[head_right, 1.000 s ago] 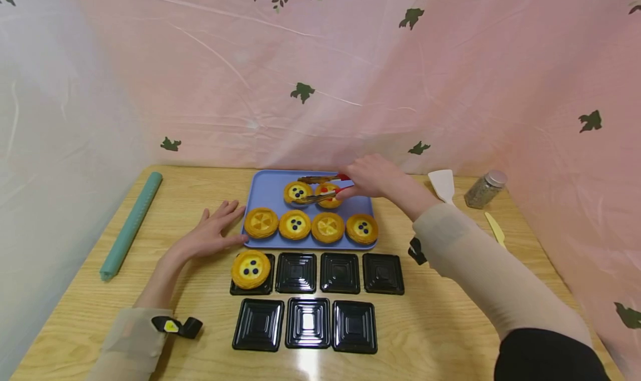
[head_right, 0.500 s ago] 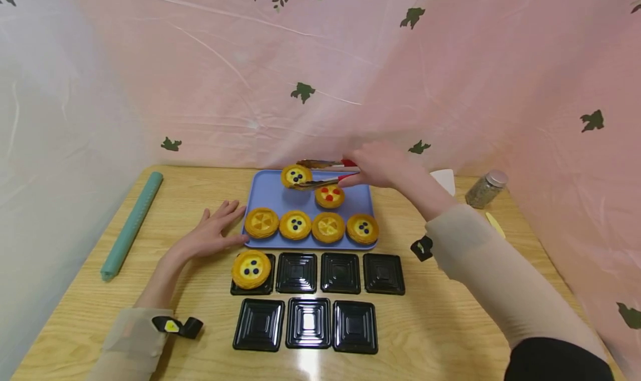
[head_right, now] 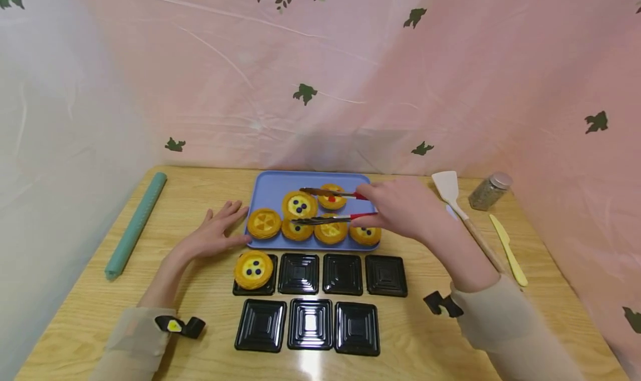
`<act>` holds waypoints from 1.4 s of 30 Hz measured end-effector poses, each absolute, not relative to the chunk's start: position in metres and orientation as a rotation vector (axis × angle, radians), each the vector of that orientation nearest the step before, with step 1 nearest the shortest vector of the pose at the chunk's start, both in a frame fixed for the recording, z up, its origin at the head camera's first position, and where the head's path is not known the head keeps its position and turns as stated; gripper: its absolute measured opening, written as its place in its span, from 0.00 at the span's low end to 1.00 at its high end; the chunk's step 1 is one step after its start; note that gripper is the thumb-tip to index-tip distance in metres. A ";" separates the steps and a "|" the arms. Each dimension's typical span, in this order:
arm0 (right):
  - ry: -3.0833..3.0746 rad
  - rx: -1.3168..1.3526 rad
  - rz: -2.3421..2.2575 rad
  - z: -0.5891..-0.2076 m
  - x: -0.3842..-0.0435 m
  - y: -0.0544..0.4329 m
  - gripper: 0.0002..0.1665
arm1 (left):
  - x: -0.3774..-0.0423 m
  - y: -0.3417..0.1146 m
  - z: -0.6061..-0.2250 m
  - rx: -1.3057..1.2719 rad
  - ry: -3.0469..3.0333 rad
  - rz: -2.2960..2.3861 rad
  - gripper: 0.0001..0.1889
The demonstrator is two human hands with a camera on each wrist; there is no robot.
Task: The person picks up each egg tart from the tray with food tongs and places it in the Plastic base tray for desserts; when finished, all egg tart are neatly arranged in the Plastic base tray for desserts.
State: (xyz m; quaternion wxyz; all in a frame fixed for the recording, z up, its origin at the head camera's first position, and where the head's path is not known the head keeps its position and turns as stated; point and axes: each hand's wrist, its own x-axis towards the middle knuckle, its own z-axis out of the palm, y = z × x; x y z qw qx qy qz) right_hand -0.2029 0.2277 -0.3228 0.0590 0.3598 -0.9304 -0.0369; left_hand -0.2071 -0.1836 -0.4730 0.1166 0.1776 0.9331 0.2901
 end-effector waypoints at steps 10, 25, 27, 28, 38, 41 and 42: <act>-2.838 1.050 0.021 -0.360 -0.153 0.238 0.33 | -0.208 -0.180 -0.471 0.513 2.731 0.847 0.44; -2.879 1.045 0.063 -0.373 -0.131 0.238 0.28 | -0.208 -0.179 -0.472 0.514 2.744 0.833 0.44; -2.897 1.053 0.062 -0.373 -0.130 0.237 0.26 | -0.209 -0.180 -0.472 0.514 2.743 0.832 0.44; -2.907 1.050 0.065 -0.373 -0.130 0.236 0.26 | -0.209 -0.180 -0.473 0.515 2.743 0.831 0.44; -2.932 1.025 0.047 -0.373 -0.127 0.238 0.28 | -0.210 -0.180 -0.474 0.509 2.741 0.818 0.44; -2.933 1.022 0.031 -0.373 -0.126 0.237 0.29 | -0.210 -0.180 -0.474 0.513 2.746 0.815 0.44; -2.930 1.023 0.026 -0.374 -0.126 0.237 0.29 | -0.210 -0.180 -0.474 0.512 2.747 0.816 0.44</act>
